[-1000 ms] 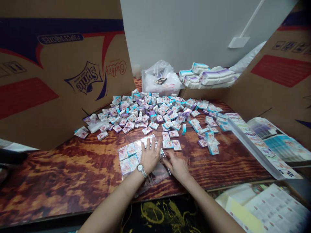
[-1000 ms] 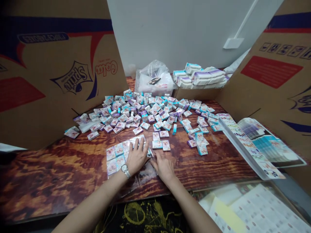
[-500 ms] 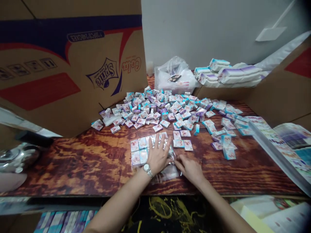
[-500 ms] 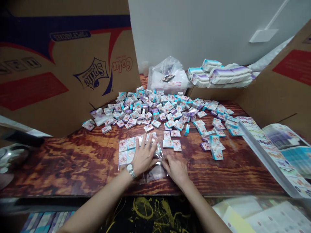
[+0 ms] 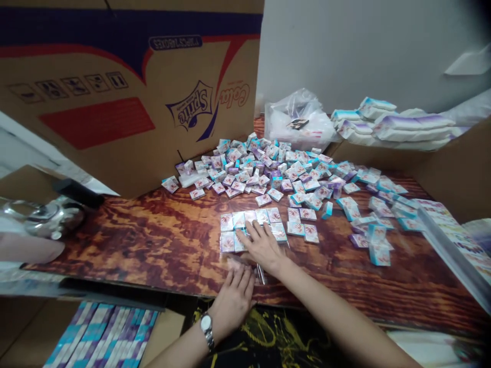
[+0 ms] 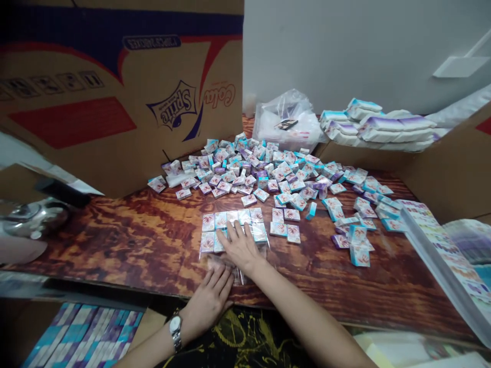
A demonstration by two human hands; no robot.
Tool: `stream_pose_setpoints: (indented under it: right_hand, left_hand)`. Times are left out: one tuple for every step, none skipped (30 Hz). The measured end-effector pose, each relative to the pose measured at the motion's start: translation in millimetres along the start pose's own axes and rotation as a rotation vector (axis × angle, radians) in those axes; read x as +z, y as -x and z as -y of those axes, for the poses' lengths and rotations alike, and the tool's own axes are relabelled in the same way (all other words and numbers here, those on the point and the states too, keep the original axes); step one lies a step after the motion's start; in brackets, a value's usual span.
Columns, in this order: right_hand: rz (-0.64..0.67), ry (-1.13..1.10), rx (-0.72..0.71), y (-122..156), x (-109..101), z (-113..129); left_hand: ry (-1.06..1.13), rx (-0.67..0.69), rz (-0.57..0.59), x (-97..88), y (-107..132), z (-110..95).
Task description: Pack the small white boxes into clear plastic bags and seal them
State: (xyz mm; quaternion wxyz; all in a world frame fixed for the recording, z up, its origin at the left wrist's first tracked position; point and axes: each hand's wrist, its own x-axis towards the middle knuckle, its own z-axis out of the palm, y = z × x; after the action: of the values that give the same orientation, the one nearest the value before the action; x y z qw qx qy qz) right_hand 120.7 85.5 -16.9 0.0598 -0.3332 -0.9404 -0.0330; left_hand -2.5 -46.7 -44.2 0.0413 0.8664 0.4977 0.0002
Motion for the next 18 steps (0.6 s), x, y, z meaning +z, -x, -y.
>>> stream_pose_setpoints:
  right_hand:
    - [0.01, 0.014, 0.017, -2.2, 1.6, 0.3]
    - [0.018, 0.027, 0.033, -3.8, 2.3, 0.0]
    - [0.026, 0.037, 0.048, -5.2, 2.2, -0.6]
    - [0.033, 0.042, 0.062, -6.3, 1.3, -1.3]
    - [0.04, 0.043, 0.071, -7.3, -0.1, -1.8]
    - [0.046, 0.04, 0.078, -8.2, -1.9, -1.9]
    - [0.048, 0.036, 0.082, -8.8, -3.8, -1.6]
    - [0.044, 0.033, 0.084, -9.3, -5.6, -0.8]
    - [0.034, 0.032, 0.076, -9.7, -7.0, 0.5]
    - [0.019, 0.035, 0.056, -10.2, -7.8, 2.0]
    - [0.004, 0.042, 0.031, -10.8, -7.6, 3.6]
    - [-0.009, 0.054, 0.002, -11.7, -6.6, 5.0]
    - [-0.015, 0.067, -0.024, -12.7, -4.8, 6.3]
    - [-0.016, 0.079, -0.038, -13.9, -2.7, 7.3]
    - [-0.014, 0.089, -0.04, -15.2, -0.6, 8.0]
    - [-0.011, 0.097, -0.032, -16.5, 1.1, 8.5]
    - [-0.008, 0.101, -0.02, -17.7, 2.0, 9.1]
    - [-0.006, 0.103, -0.006, -18.9, 2.0, 9.8]
  left_hand:
    - [0.014, -0.011, 0.031, -0.6, 0.2, 0.4]
    - [0.023, -0.019, 0.053, -1.4, 1.0, 0.6]
    - [0.031, -0.02, 0.069, -2.3, 2.1, 0.6]
    - [0.038, -0.017, 0.081, -3.0, 3.1, 0.5]
    - [0.042, -0.014, 0.088, -3.5, 4.0, 0.4]
    - [0.044, -0.012, 0.09, -3.5, 4.4, 0.3]
    - [0.043, -0.014, 0.087, -3.3, 4.5, 0.1]
    - [0.039, -0.02, 0.079, -2.9, 4.1, -0.1]
    - [0.033, -0.026, 0.07, -2.4, 3.5, -0.4]
    - [0.027, -0.031, 0.061, -1.9, 2.8, -0.8]
    - [0.021, -0.029, 0.055, -1.7, 2.1, -1.2]
    - [0.019, -0.022, 0.052, -1.8, 1.5, -1.5]
    - [0.019, -0.011, 0.051, -2.1, 1.1, -1.8]
    - [0.022, 0.002, 0.052, -2.6, 0.8, -1.8]
    - [0.026, 0.011, 0.054, -3.4, 0.7, -1.7]
    - [0.032, 0.012, 0.057, -4.3, 0.5, -1.4]
    - [0.04, 0.008, 0.062, -5.4, 0.3, -1.0]
    - [0.049, 0.0, 0.067, -6.7, -0.1, -0.5]
